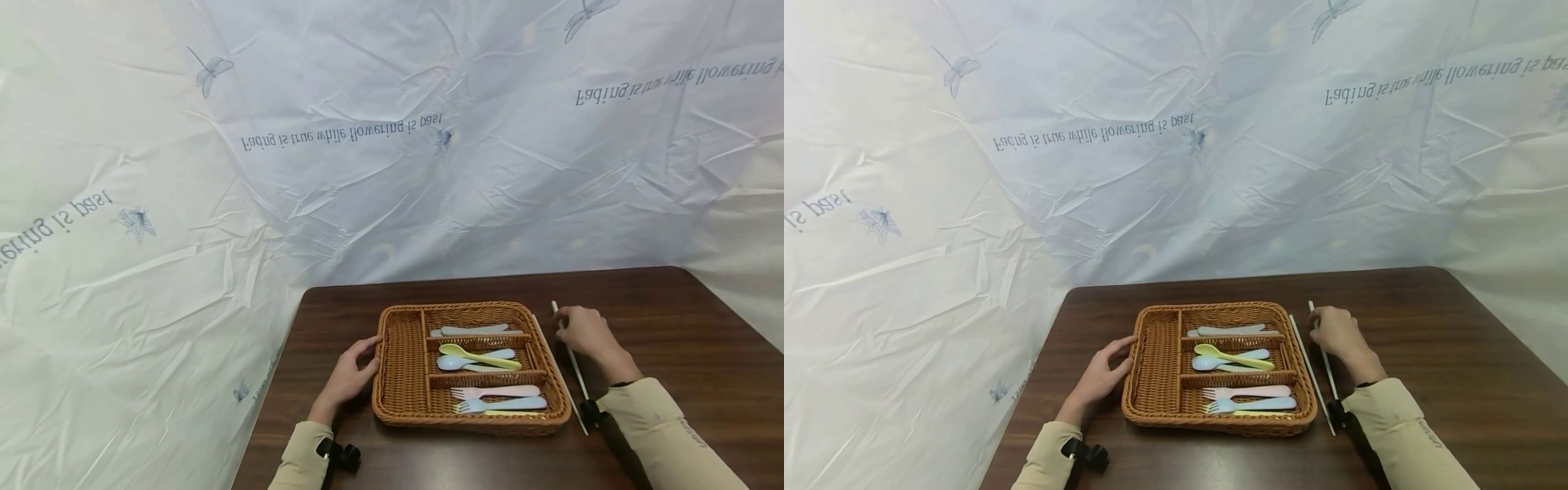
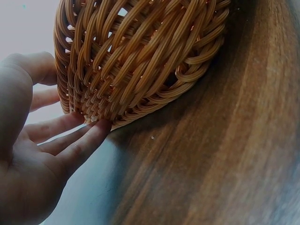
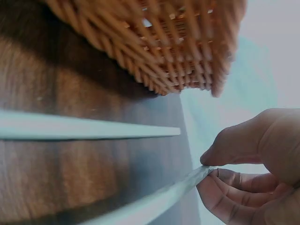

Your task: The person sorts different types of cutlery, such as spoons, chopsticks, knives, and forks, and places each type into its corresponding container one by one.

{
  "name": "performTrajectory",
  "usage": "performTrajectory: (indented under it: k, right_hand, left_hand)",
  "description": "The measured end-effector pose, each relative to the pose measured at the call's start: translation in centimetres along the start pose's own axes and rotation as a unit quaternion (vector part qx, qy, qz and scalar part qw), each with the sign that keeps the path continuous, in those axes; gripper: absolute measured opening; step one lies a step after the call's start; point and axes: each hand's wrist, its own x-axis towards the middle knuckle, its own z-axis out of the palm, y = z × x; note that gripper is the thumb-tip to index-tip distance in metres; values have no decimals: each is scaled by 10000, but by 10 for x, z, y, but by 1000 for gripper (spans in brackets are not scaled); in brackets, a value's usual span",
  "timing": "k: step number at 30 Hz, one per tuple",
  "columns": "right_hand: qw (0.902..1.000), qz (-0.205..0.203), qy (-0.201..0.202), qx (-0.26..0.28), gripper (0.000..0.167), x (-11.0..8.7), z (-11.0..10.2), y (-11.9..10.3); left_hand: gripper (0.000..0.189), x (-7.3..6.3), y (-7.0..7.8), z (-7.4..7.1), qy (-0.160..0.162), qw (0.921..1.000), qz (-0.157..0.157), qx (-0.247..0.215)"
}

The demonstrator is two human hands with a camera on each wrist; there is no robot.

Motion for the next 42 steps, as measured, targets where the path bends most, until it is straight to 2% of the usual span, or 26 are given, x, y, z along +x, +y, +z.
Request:
performTrajectory:
  k: [4,10,16,25,31,42]
  right_hand:
    - [9999,-22,132,26,35,-2,-8,-4]
    - [9988,-208,409,165,34,-5,-20,-9]
    - [9981,-289,430,340,36,-8,-30,-14]
    - [9954,-497,711,395,35,-5,-39,-27]
    - [9937,-596,756,568,34,0,-45,-43]
    - [9894,-759,749,989,34,11,-47,-84]
  left_hand:
    - [44,0,1,0,7,10000,10,17]
    - [44,0,2,-1,-26,10000,-1,30]
    - [44,-1,3,-1,-30,10000,-64,69]
    - [44,-2,3,0,-15,9999,-89,141]
    - [44,-2,3,-1,-28,9997,-155,176]
    - [44,-2,2,-1,-8,9999,-60,89]
